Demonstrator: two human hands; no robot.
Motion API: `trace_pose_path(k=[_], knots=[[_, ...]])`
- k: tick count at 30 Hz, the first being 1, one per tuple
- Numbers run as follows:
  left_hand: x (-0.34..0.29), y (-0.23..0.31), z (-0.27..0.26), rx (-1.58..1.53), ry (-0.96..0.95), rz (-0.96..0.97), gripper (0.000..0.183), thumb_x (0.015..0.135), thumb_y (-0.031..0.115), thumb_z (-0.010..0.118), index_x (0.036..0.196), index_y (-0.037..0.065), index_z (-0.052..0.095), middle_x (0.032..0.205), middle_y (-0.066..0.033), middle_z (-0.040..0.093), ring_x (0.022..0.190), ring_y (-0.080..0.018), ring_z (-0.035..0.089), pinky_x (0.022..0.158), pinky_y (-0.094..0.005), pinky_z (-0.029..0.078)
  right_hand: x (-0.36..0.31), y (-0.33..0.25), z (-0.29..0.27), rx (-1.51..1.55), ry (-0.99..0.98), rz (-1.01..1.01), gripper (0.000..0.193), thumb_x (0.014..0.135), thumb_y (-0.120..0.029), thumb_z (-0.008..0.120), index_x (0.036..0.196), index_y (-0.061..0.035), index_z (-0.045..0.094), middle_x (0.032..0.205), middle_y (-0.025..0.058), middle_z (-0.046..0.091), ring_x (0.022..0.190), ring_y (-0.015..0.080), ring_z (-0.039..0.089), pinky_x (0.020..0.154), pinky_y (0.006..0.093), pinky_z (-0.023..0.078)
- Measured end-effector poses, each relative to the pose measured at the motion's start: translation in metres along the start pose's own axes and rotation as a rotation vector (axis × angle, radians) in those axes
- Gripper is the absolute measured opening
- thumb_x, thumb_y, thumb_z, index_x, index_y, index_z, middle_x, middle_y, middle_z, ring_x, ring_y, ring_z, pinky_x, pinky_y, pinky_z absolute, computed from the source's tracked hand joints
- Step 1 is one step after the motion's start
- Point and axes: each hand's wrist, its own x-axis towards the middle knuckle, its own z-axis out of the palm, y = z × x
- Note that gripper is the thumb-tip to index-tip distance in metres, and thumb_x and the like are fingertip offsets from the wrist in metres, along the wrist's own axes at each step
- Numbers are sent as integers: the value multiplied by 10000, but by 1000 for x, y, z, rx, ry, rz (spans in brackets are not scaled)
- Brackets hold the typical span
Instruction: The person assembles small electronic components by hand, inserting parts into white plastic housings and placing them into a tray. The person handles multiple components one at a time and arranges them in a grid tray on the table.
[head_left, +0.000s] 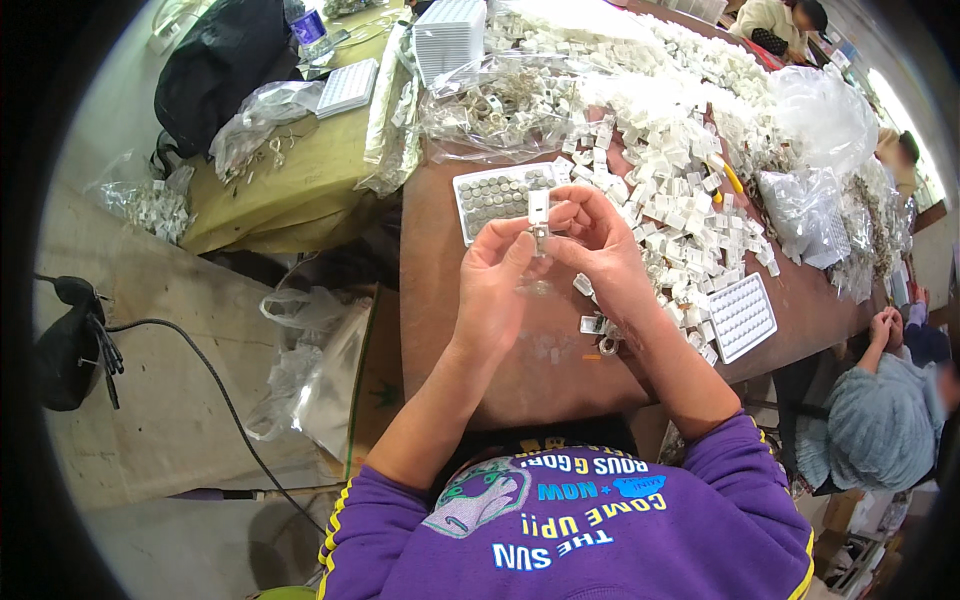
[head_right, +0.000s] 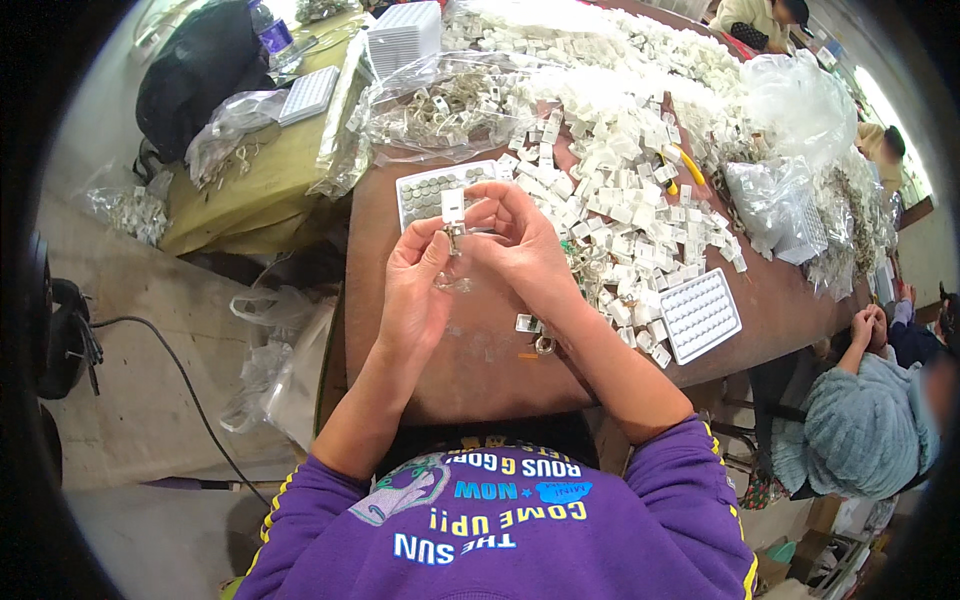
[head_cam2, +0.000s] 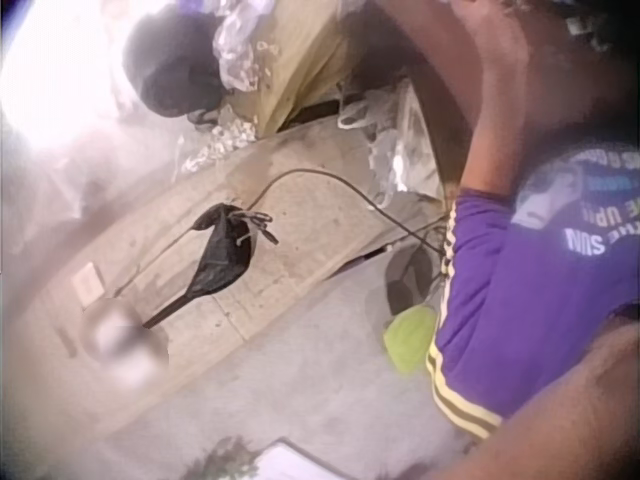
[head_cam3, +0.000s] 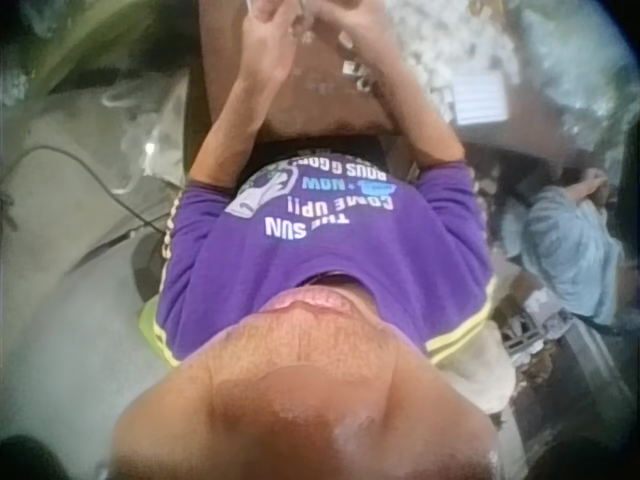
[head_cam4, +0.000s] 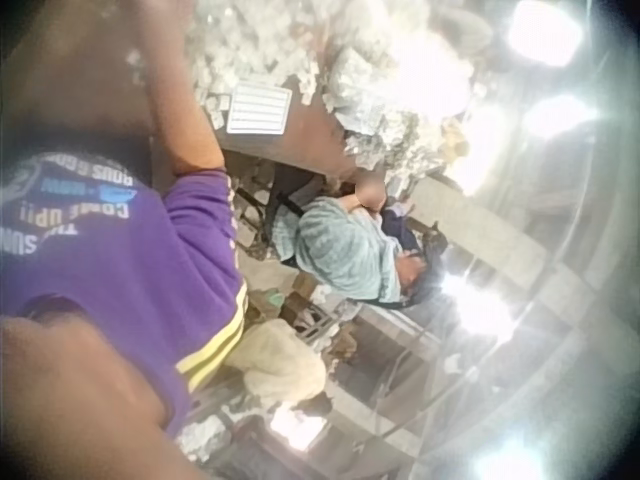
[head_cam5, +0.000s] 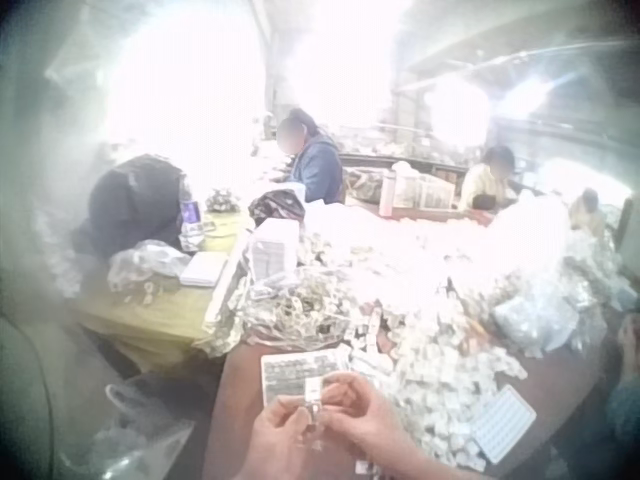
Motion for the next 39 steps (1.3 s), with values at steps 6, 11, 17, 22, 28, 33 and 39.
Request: trace_pose_path(k=[6,11,17,22,28,33,39], knots=[[-2,-3,0,-44,-15,-28,128,955,89,575,1073,39,578,1031,-40,636,865,-94,587,760,-261,493,3,-2,-1,78,-20,68,512,834,-17,648,1315,-18,476,911,-23,533,842,60,530,772,209,443],[-3,-2,2,-38,-22,-47,139,955,93,575,1084,42,577,1034,-43,636,872,-99,590,767,-260,493,3,2,-3,95,-19,52,483,844,-59,656,1300,-11,505,877,-28,522,828,46,514,762,193,425],[-6,-1,6,-121,-27,-209,189,960,125,575,1124,32,568,1024,-36,633,849,-91,584,743,-239,483,8,-7,-19,99,-4,238,278,871,-90,659,1132,-5,615,917,-2,626,755,47,554,675,196,451],[-4,-1,4,-181,-79,-269,214,968,150,566,1153,43,566,1008,-17,625,820,-67,565,732,-224,475,3,4,-8,-374,179,-203,129,819,-88,711,913,-5,680,753,5,641,628,77,577,557,212,446],[-4,-1,2,-241,-69,-253,250,992,201,526,1194,55,551,1030,-11,619,851,-83,585,746,-236,480,8,7,-5,-781,103,-804,214,701,-49,738,914,-70,726,800,76,660,698,209,642,602,291,515],[0,2,-10,-406,-239,-271,325,1006,237,475,1284,68,480,1231,-62,547,1137,-178,536,995,-374,442,13,3,-10,-975,-83,-980,287,679,-98,766,959,-71,710,935,53,654,822,232,649,682,332,529],[-3,-5,-10,-442,-147,-320,347,998,232,490,1298,59,465,1262,-75,529,1160,-197,524,1031,-391,416,13,5,-12,-1052,-120,-1020,276,702,-99,754,957,-27,679,894,68,643,765,234,650,634,323,533]])
